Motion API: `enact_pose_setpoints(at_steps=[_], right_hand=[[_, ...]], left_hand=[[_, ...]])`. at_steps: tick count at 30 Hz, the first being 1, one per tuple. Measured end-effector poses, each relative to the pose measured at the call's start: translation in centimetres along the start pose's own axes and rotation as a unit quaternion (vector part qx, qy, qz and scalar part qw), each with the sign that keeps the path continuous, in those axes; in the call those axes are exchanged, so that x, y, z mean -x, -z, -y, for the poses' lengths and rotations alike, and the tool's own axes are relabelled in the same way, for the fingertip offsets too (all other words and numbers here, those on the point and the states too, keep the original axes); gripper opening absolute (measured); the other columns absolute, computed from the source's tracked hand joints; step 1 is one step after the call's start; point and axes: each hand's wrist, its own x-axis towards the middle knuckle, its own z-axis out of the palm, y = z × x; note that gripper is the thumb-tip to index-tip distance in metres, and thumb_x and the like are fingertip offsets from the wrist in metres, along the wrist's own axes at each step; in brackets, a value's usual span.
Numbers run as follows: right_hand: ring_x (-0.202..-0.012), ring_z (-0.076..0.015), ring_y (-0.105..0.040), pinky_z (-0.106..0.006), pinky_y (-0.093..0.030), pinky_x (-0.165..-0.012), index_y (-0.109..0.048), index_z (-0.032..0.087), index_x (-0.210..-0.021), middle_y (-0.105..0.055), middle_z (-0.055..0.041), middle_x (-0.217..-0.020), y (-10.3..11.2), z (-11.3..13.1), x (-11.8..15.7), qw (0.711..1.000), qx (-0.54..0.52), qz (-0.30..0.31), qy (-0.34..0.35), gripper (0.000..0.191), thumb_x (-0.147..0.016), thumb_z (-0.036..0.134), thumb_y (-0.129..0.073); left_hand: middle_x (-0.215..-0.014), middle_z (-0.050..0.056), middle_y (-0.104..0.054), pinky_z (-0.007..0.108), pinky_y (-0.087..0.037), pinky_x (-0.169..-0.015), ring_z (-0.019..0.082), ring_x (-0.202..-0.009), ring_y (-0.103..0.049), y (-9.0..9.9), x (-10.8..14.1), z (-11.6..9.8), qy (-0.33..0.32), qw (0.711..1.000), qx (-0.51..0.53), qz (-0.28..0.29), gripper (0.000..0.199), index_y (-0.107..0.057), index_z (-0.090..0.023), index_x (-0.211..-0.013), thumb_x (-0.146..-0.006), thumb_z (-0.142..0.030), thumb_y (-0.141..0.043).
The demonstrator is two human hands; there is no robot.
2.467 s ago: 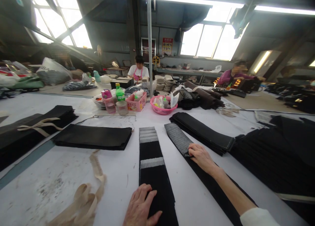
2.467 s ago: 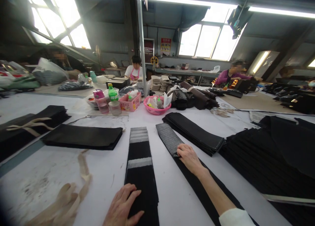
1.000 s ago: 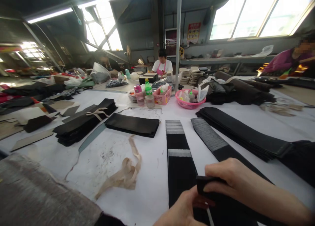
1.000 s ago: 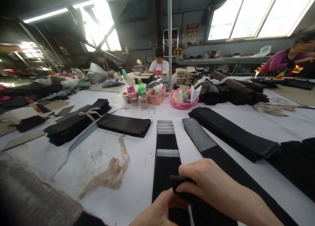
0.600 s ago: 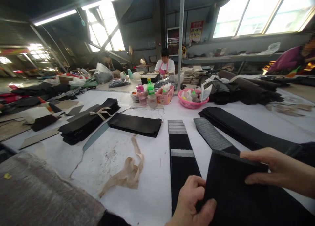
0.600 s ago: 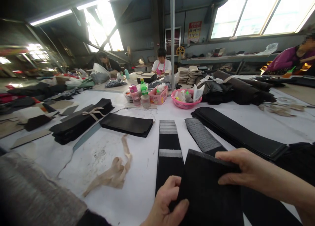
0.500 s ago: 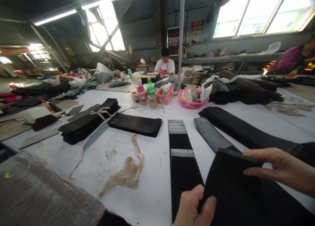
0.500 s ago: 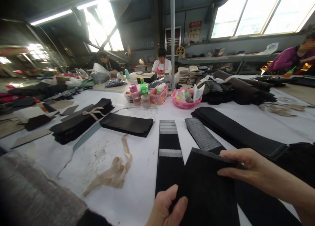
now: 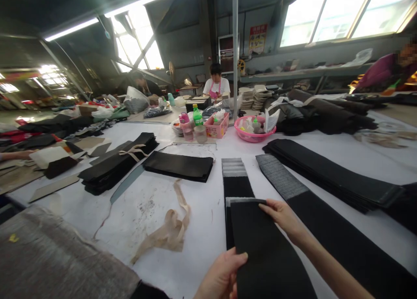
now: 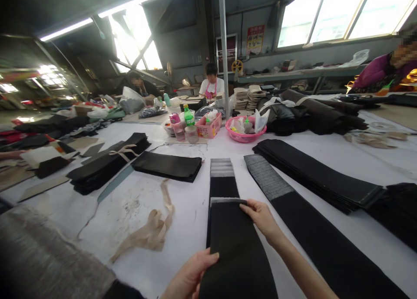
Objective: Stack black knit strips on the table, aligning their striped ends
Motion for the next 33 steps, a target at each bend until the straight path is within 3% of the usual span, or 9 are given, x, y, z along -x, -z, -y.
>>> enact_pose_setpoints(at_steps=[4, 7, 10, 12, 17, 22, 26, 33], right_hand=[[-0.056, -0.0137, -0.050, -0.024, -0.038, -0.053, -0.058, 0.018, -0.067, -0.054, 0.0034, -0.058, 0.0, -4.4, -1.9, 0.987, 0.139, -0.071, 0.043, 0.034, -0.072, 0.050, -0.068], [-0.054, -0.0107, -0.043, -0.022, -0.032, -0.050, -0.056, 0.018, -0.067, -0.048, 0.0052, -0.057, 0.1, -5.3, -2.1, 0.979, 0.171, -0.092, 0.060, 0.030, -0.076, 0.045, -0.066], [-0.052, -0.0097, -0.039, -0.022, -0.029, -0.048, -0.055, 0.018, -0.069, -0.044, 0.0058, -0.056, 0.2, -5.4, -2.1, 0.982, 0.155, -0.095, 0.045, 0.030, -0.076, 0.044, -0.065], [-0.050, -0.0095, -0.038, -0.022, -0.027, -0.047, -0.053, 0.018, -0.068, -0.043, 0.0062, -0.055, 0.2, -5.4, -2.2, 0.985, 0.140, -0.092, 0.034, 0.030, -0.076, 0.045, -0.066], [-0.049, -0.0090, -0.037, -0.022, -0.026, -0.047, -0.050, 0.019, -0.067, -0.041, 0.0072, -0.052, 0.2, -5.3, -2.5, 0.989, 0.119, -0.088, 0.016, 0.032, -0.075, 0.044, -0.067], [-0.050, -0.0093, -0.038, -0.022, -0.029, -0.048, -0.050, 0.019, -0.066, -0.042, 0.0069, -0.054, 0.2, -5.1, -3.0, 0.991, 0.108, -0.074, 0.012, 0.032, -0.075, 0.044, -0.067], [-0.050, -0.0100, -0.040, -0.022, -0.031, -0.049, -0.050, 0.019, -0.067, -0.042, 0.0067, -0.054, 0.1, -4.9, -3.2, 0.985, 0.141, -0.093, 0.020, 0.032, -0.076, 0.046, -0.065], [-0.052, -0.0135, -0.049, -0.025, -0.037, -0.054, -0.057, 0.020, -0.072, -0.050, 0.0043, -0.054, 0.2, -4.3, -2.8, 0.966, 0.229, -0.121, 0.018, 0.033, -0.084, 0.051, -0.054]], left_hand=[[-0.059, -0.001, -0.061, 0.020, -0.045, -0.051, 0.012, -0.051, -0.060, 4.0, -1.0, 2.5, -0.026, 0.999, -0.019, -0.030, 0.048, -0.053, -0.016, -0.090, -0.061, -0.041, -0.082], [-0.058, -0.002, -0.060, 0.019, -0.042, -0.045, 0.011, -0.047, -0.057, 5.5, -1.2, 2.6, -0.040, 0.988, -0.138, -0.061, 0.057, -0.048, -0.018, -0.092, -0.058, -0.049, -0.082], [-0.055, -0.005, -0.056, 0.017, -0.035, -0.035, 0.010, -0.039, -0.053, 5.9, -1.5, 0.8, -0.011, 0.956, -0.280, -0.084, 0.057, -0.047, -0.018, -0.092, -0.060, -0.054, -0.077], [-0.060, -0.005, -0.056, 0.018, -0.037, -0.032, 0.011, -0.037, -0.054, 5.8, -2.3, -1.0, -0.015, 0.939, -0.327, -0.105, 0.054, -0.046, -0.017, -0.096, -0.067, -0.057, -0.069], [-0.075, -0.003, -0.055, 0.017, -0.035, -0.027, 0.007, -0.035, -0.051, 5.6, -6.0, -4.8, -0.127, 0.888, -0.413, -0.155, 0.043, -0.047, -0.015, -0.106, -0.079, -0.048, -0.056], [-0.060, -0.007, -0.051, 0.014, -0.027, -0.025, 0.006, -0.033, -0.045, 5.5, -9.7, -6.2, -0.189, 0.830, -0.481, -0.212, 0.022, -0.053, -0.018, -0.086, -0.082, -0.039, -0.055], [-0.043, -0.009, -0.044, 0.013, -0.024, -0.025, 0.005, -0.028, -0.040, 5.6, -11.0, -6.5, -0.168, 0.835, -0.474, -0.226, 0.024, -0.050, -0.018, -0.067, -0.083, -0.035, -0.054], [-0.049, -0.007, -0.052, 0.015, -0.024, -0.021, 0.007, -0.027, -0.044, 5.9, -12.0, -6.8, -0.137, 0.847, -0.453, -0.244, 0.024, -0.052, -0.018, -0.068, -0.083, -0.037, -0.054]])
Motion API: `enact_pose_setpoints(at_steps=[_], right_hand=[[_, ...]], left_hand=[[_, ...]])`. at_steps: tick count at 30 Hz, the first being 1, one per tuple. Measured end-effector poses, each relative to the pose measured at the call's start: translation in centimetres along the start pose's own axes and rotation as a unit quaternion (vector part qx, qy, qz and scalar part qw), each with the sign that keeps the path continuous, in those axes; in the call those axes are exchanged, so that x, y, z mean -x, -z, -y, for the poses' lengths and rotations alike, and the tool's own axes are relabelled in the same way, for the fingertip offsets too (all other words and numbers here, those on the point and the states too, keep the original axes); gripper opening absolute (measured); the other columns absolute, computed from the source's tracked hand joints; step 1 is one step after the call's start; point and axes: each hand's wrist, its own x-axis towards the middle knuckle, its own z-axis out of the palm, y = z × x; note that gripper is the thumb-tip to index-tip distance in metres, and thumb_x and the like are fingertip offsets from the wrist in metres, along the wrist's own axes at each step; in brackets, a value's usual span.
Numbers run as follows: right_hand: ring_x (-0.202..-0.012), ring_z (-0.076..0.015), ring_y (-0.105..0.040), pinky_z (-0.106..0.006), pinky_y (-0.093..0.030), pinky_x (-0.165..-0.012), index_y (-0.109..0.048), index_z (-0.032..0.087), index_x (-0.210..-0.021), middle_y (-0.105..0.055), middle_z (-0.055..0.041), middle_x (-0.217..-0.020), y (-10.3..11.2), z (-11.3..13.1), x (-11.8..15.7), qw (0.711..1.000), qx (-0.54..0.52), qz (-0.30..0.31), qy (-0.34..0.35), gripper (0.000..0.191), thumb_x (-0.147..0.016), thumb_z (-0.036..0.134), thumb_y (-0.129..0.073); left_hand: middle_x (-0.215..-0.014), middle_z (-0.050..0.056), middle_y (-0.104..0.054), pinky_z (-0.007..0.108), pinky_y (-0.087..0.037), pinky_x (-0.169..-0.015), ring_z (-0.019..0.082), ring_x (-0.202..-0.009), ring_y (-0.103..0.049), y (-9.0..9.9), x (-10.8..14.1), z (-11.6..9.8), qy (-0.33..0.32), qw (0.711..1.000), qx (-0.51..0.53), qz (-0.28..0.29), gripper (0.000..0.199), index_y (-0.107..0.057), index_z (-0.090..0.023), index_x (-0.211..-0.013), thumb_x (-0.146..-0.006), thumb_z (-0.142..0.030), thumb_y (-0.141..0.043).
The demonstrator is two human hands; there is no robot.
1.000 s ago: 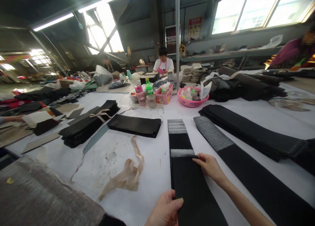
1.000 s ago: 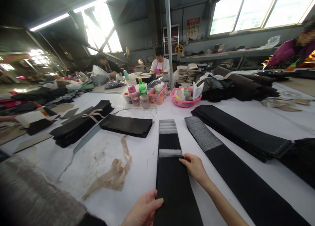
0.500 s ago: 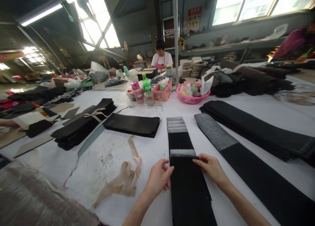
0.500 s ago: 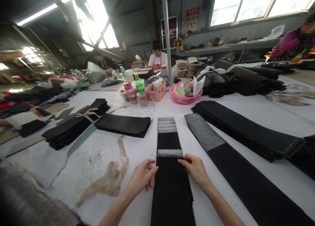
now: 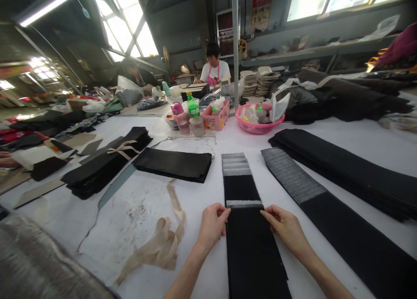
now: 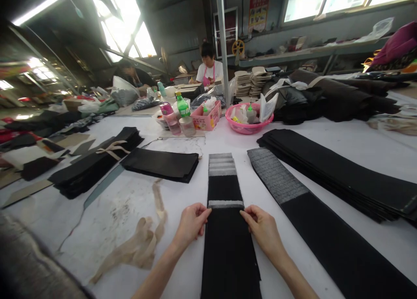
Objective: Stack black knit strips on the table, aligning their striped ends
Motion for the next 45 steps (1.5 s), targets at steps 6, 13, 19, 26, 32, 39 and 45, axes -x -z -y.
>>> enact_pose_setpoints(at_steps=[6, 13, 19, 26, 32, 39, 45], right_hand=[[-0.047, -0.0140, -0.053, -0.025, -0.039, -0.053, -0.056, 0.022, -0.070, -0.051, 0.0049, -0.050, -0.4, -0.4, -0.4, 0.998, 0.067, -0.019, -0.001, 0.031, -0.085, 0.049, -0.054], [-0.042, -0.0134, -0.053, -0.024, -0.038, -0.045, -0.056, 0.023, -0.072, -0.054, 0.0050, -0.049, -0.3, -0.7, -0.8, 0.997, 0.073, -0.005, -0.021, 0.030, -0.084, 0.050, -0.054], [-0.036, -0.0128, -0.050, -0.021, -0.038, -0.039, -0.054, 0.023, -0.072, -0.051, 0.0064, -0.041, -0.3, -1.0, -1.0, 0.997, 0.033, 0.027, -0.060, 0.034, -0.086, 0.054, -0.048], [-0.033, -0.0134, -0.053, -0.020, -0.036, -0.035, -0.052, 0.022, -0.068, -0.051, 0.0059, -0.038, -0.7, -1.0, -1.5, 0.997, 0.050, 0.003, -0.066, 0.034, -0.086, 0.050, -0.047], [-0.032, -0.0127, -0.054, -0.019, -0.034, -0.035, -0.049, 0.022, -0.065, -0.051, 0.0062, -0.038, -0.6, -0.8, -1.6, 0.996, 0.056, -0.005, -0.067, 0.035, -0.086, 0.049, -0.048], [-0.035, -0.0136, -0.058, -0.018, -0.035, -0.033, -0.050, 0.021, -0.066, -0.054, 0.0056, -0.043, -0.7, -0.5, -1.6, 0.996, 0.036, 0.002, -0.086, 0.032, -0.084, 0.048, -0.050], [-0.036, -0.0127, -0.059, -0.017, -0.036, -0.033, -0.052, 0.021, -0.069, -0.058, 0.0047, -0.048, -0.8, -0.6, -1.9, 0.994, 0.045, 0.000, -0.098, 0.027, -0.083, 0.044, -0.050]], left_hand=[[-0.053, -0.005, -0.055, 0.014, -0.024, -0.021, 0.008, -0.029, -0.048, -0.1, -0.5, 0.1, 0.013, 1.000, 0.002, 0.002, 0.025, -0.052, -0.017, -0.072, -0.083, -0.039, -0.053], [-0.053, -0.005, -0.055, 0.015, -0.025, -0.022, 0.008, -0.029, -0.047, -0.1, -0.5, -0.2, 0.034, 0.999, 0.016, 0.003, 0.023, -0.051, -0.017, -0.073, -0.083, -0.038, -0.053], [-0.053, -0.006, -0.055, 0.015, -0.026, -0.023, 0.007, -0.028, -0.048, 0.0, -0.6, -0.4, 0.039, 0.999, 0.019, 0.012, 0.024, -0.049, -0.017, -0.073, -0.084, -0.038, -0.052], [-0.053, -0.006, -0.055, 0.015, -0.026, -0.022, 0.008, -0.028, -0.049, -0.3, -0.9, 0.2, 0.036, 0.999, 0.013, 0.016, 0.029, -0.048, -0.018, -0.072, -0.083, -0.045, -0.051], [-0.052, -0.006, -0.054, 0.015, -0.026, -0.022, 0.008, -0.028, -0.048, -0.4, -0.8, 0.2, 0.035, 0.999, 0.017, 0.018, 0.030, -0.047, -0.019, -0.072, -0.083, -0.046, -0.050], [-0.052, -0.007, -0.054, 0.015, -0.024, -0.022, 0.008, -0.027, -0.047, -0.4, -0.8, 0.3, 0.047, 0.999, 0.026, 0.011, 0.033, -0.047, -0.019, -0.072, -0.082, -0.050, -0.051], [-0.052, -0.006, -0.054, 0.015, -0.024, -0.022, 0.008, -0.027, -0.047, -0.5, -0.7, 0.2, 0.047, 0.999, 0.020, 0.008, 0.034, -0.048, -0.019, -0.072, -0.082, -0.051, -0.051]])
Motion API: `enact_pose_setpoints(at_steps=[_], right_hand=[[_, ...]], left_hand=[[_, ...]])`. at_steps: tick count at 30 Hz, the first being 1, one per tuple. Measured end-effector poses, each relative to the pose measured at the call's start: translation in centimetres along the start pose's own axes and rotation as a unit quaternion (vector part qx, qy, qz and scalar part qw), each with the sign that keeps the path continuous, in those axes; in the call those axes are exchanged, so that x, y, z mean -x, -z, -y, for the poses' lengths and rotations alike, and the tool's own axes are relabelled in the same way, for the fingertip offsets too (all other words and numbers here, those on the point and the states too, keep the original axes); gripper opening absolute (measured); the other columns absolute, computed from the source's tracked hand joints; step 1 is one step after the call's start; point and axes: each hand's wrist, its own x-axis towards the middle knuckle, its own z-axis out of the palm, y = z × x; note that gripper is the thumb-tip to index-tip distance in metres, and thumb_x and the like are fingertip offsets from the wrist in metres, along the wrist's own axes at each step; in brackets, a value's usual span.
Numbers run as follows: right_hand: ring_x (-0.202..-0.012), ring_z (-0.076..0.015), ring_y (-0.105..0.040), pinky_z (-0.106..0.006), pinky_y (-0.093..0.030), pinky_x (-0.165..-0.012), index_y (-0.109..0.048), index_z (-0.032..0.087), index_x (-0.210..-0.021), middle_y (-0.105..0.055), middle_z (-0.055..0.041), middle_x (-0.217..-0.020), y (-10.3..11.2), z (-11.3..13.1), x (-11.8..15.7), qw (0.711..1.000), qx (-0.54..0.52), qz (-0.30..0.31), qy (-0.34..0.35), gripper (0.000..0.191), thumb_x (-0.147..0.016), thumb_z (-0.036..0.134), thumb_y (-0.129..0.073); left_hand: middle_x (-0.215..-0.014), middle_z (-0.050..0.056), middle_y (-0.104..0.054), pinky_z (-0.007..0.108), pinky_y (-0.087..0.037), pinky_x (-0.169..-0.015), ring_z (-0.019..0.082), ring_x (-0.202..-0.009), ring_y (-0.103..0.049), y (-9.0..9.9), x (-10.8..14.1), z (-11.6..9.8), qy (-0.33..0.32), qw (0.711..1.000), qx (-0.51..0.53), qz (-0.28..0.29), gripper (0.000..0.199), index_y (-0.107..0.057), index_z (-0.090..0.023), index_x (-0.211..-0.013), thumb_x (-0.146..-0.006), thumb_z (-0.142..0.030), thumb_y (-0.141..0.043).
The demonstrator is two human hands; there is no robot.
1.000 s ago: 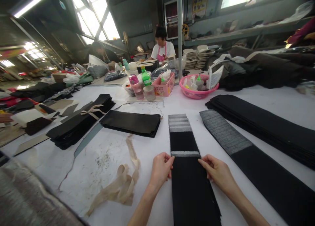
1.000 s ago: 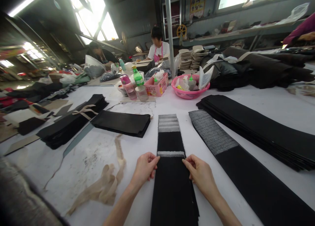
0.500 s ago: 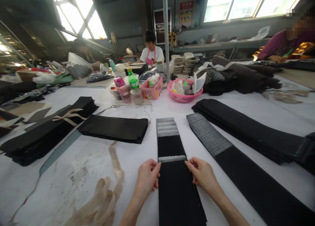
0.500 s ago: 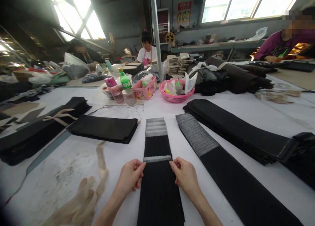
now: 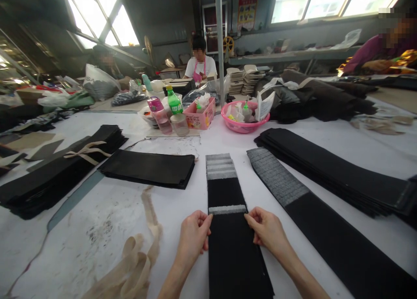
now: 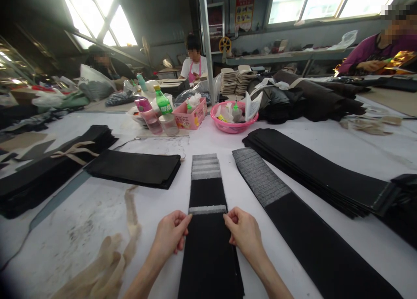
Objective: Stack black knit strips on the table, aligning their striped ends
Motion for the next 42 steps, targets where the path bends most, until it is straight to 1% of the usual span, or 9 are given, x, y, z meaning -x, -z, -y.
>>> enact_pose_setpoints(at_steps=[4, 9, 16, 26, 34, 42], right_hand=[[-0.036, -0.0128, -0.059, -0.017, -0.035, -0.031, -0.053, 0.021, -0.074, -0.064, 0.0024, -0.057, 0.01, -0.15, -0.12, 1.000, -0.011, 0.003, -0.009, 0.023, -0.081, 0.042, -0.052], [-0.037, -0.0134, -0.060, -0.018, -0.038, -0.030, -0.053, 0.021, -0.075, -0.065, 0.0014, -0.062, 0.02, -0.16, -0.13, 0.999, -0.037, 0.008, -0.018, 0.026, -0.081, 0.045, -0.052], [-0.038, -0.0124, -0.060, -0.017, -0.037, -0.032, -0.053, 0.021, -0.075, -0.066, 0.0018, -0.063, 0.00, -0.29, -0.24, 1.000, -0.012, 0.005, -0.009, 0.027, -0.084, 0.045, -0.050], [-0.038, -0.0107, -0.060, -0.018, -0.037, -0.037, -0.052, 0.021, -0.073, -0.066, 0.0041, -0.061, -0.09, 0.01, -0.20, 0.999, 0.030, -0.008, -0.010, 0.023, -0.085, 0.041, -0.050], [-0.039, -0.0098, -0.060, -0.018, -0.038, -0.039, -0.053, 0.021, -0.075, -0.066, 0.0039, -0.061, 0.16, 0.35, -0.17, 0.998, 0.058, -0.003, -0.013, 0.023, -0.086, 0.040, -0.049], [-0.041, -0.0098, -0.060, -0.017, -0.038, -0.040, -0.054, 0.021, -0.075, -0.066, 0.0046, -0.060, 0.16, -0.04, -0.35, 0.998, 0.067, -0.001, -0.017, 0.024, -0.086, 0.042, -0.049]], left_hand=[[-0.051, -0.007, -0.053, 0.015, -0.023, -0.022, 0.008, -0.027, -0.046, -0.02, 0.03, 0.00, 0.000, 1.000, -0.006, -0.004, 0.034, -0.048, -0.019, -0.071, -0.082, -0.051, -0.051], [-0.051, -0.007, -0.053, 0.014, -0.023, -0.022, 0.007, -0.027, -0.046, -0.06, 0.03, 0.13, 0.007, 1.000, -0.002, -0.007, 0.033, -0.048, -0.019, -0.072, -0.082, -0.051, -0.051], [-0.052, -0.007, -0.053, 0.014, -0.023, -0.022, 0.008, -0.027, -0.047, -0.10, 0.14, 0.00, 0.001, 1.000, -0.005, -0.010, 0.031, -0.048, -0.019, -0.071, -0.084, -0.047, -0.050], [-0.052, -0.006, -0.053, 0.015, -0.022, -0.022, 0.008, -0.027, -0.046, -0.13, 0.32, -0.01, -0.016, 0.999, -0.020, -0.023, 0.034, -0.049, -0.019, -0.070, -0.085, -0.049, -0.049], [-0.050, -0.006, -0.054, 0.015, -0.022, -0.024, 0.008, -0.026, -0.046, -0.19, 0.20, 0.05, -0.031, 0.998, -0.039, -0.041, 0.033, -0.050, -0.018, -0.069, -0.086, -0.046, -0.049], [-0.050, -0.006, -0.054, 0.015, -0.023, -0.025, 0.008, -0.027, -0.046, -0.32, 0.23, 0.14, -0.035, 0.998, -0.030, -0.047, 0.032, -0.049, -0.018, -0.068, -0.086, -0.045, -0.049]])
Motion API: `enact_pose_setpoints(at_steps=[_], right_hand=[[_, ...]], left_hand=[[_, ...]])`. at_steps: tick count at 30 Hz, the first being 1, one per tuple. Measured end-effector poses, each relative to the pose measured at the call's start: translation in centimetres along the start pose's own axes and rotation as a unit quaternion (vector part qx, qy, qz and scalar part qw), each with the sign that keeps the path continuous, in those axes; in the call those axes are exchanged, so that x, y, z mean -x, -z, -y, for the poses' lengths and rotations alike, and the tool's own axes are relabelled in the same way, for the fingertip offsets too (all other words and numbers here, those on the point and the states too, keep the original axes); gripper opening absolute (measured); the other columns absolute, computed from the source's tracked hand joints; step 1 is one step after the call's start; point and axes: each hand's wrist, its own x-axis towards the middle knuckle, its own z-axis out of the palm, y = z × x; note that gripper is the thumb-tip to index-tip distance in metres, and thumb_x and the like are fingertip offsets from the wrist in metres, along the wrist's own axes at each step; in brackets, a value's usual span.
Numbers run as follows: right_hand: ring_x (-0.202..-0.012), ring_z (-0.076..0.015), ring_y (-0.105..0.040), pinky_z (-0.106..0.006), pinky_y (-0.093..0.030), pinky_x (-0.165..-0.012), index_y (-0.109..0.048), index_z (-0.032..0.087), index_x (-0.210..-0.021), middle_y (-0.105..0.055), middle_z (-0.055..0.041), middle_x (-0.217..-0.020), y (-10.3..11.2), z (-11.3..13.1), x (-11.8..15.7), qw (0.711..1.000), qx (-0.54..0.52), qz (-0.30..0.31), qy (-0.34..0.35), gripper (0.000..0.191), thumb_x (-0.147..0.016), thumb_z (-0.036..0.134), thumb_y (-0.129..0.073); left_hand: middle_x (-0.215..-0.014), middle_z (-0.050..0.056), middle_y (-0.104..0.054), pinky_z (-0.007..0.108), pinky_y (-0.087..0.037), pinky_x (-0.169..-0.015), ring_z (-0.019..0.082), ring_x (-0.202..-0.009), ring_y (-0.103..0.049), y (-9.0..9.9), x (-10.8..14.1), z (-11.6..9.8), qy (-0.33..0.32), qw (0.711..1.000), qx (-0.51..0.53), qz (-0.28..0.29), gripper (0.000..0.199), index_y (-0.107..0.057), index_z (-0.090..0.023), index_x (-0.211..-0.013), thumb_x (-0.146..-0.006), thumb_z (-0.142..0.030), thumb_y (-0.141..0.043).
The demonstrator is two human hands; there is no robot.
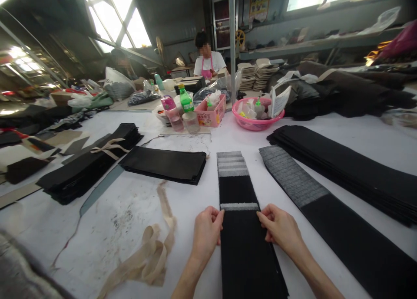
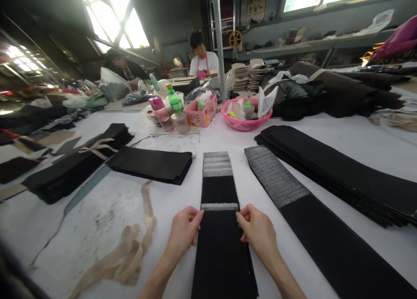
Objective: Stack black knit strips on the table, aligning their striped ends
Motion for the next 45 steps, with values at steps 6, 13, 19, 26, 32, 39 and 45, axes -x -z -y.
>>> enact_pose_setpoints(at_steps=[6, 13, 19, 26, 32, 39, 45], right_hand=[[-0.041, -0.0098, -0.060, -0.017, -0.038, -0.040, -0.054, 0.021, -0.075, -0.065, 0.0048, -0.059, 0.04, 0.13, 0.08, 1.000, -0.005, 0.001, 0.004, 0.024, -0.086, 0.042, -0.049], [-0.041, -0.0100, -0.060, -0.018, -0.039, -0.040, -0.054, 0.022, -0.075, -0.066, 0.0045, -0.061, -0.05, -0.03, 0.08, 1.000, -0.001, 0.004, -0.002, 0.025, -0.086, 0.043, -0.049], [-0.041, -0.0104, -0.060, -0.018, -0.038, -0.040, -0.055, 0.022, -0.075, -0.066, 0.0042, -0.058, -0.11, -0.28, -0.20, 1.000, 0.007, 0.002, 0.007, 0.025, -0.085, 0.044, -0.049], [-0.040, -0.0098, -0.060, -0.018, -0.038, -0.040, -0.054, 0.021, -0.074, -0.065, 0.0049, -0.057, 0.04, 0.08, -0.04, 1.000, 0.003, 0.002, 0.006, 0.025, -0.086, 0.043, -0.049], [-0.041, -0.0093, -0.060, -0.017, -0.037, -0.040, -0.054, 0.021, -0.074, -0.066, 0.0052, -0.058, 0.10, 0.20, -0.09, 1.000, 0.003, 0.002, 0.006, 0.024, -0.086, 0.041, -0.048], [-0.043, -0.0099, -0.061, -0.017, -0.035, -0.040, -0.053, 0.022, -0.075, -0.066, 0.0049, -0.058, -0.03, 0.38, 0.20, 1.000, 0.013, -0.010, 0.007, 0.023, -0.086, 0.041, -0.048], [-0.040, -0.0106, -0.060, -0.017, -0.036, -0.038, -0.045, 0.022, -0.077, -0.065, 0.0050, -0.056, -0.09, 0.65, 0.25, 1.000, -0.003, -0.024, -0.011, 0.018, -0.085, 0.037, -0.051]], left_hand=[[-0.050, -0.006, -0.054, 0.016, -0.023, -0.025, 0.008, -0.027, -0.046, -0.01, 0.07, -0.01, -0.006, 1.000, 0.004, -0.010, 0.032, -0.049, -0.018, -0.068, -0.086, -0.045, -0.050], [-0.049, -0.005, -0.054, 0.016, -0.024, -0.024, 0.008, -0.027, -0.046, 0.05, 0.07, -0.32, 0.005, 1.000, -0.016, -0.017, 0.030, -0.050, -0.019, -0.068, -0.086, -0.043, -0.050], [-0.049, -0.005, -0.054, 0.016, -0.024, -0.024, 0.009, -0.027, -0.046, -0.08, 0.08, -0.42, 0.006, 0.999, -0.025, -0.022, 0.029, -0.049, -0.019, -0.068, -0.086, -0.042, -0.050], [-0.051, -0.004, -0.055, 0.017, -0.025, -0.024, 0.009, -0.028, -0.047, -0.16, 0.06, -0.08, -0.011, 0.999, -0.045, -0.028, 0.033, -0.050, -0.019, -0.069, -0.087, -0.046, -0.047], [-0.049, -0.005, -0.054, 0.017, -0.025, -0.025, 0.009, -0.028, -0.047, -0.21, 0.02, -0.18, -0.009, 0.998, -0.057, -0.029, 0.032, -0.050, -0.019, -0.068, -0.087, -0.045, -0.047], [-0.049, -0.005, -0.053, 0.017, -0.024, -0.025, 0.009, -0.027, -0.047, -0.28, 0.09, -0.31, -0.015, 0.997, -0.071, -0.028, 0.031, -0.049, -0.019, -0.067, -0.088, -0.042, -0.047], [-0.048, -0.005, -0.054, 0.018, -0.025, -0.025, 0.010, -0.027, -0.047, -0.30, 0.03, -0.27, -0.019, 0.997, -0.075, -0.029, 0.031, -0.050, -0.019, -0.068, -0.088, -0.043, -0.047]])
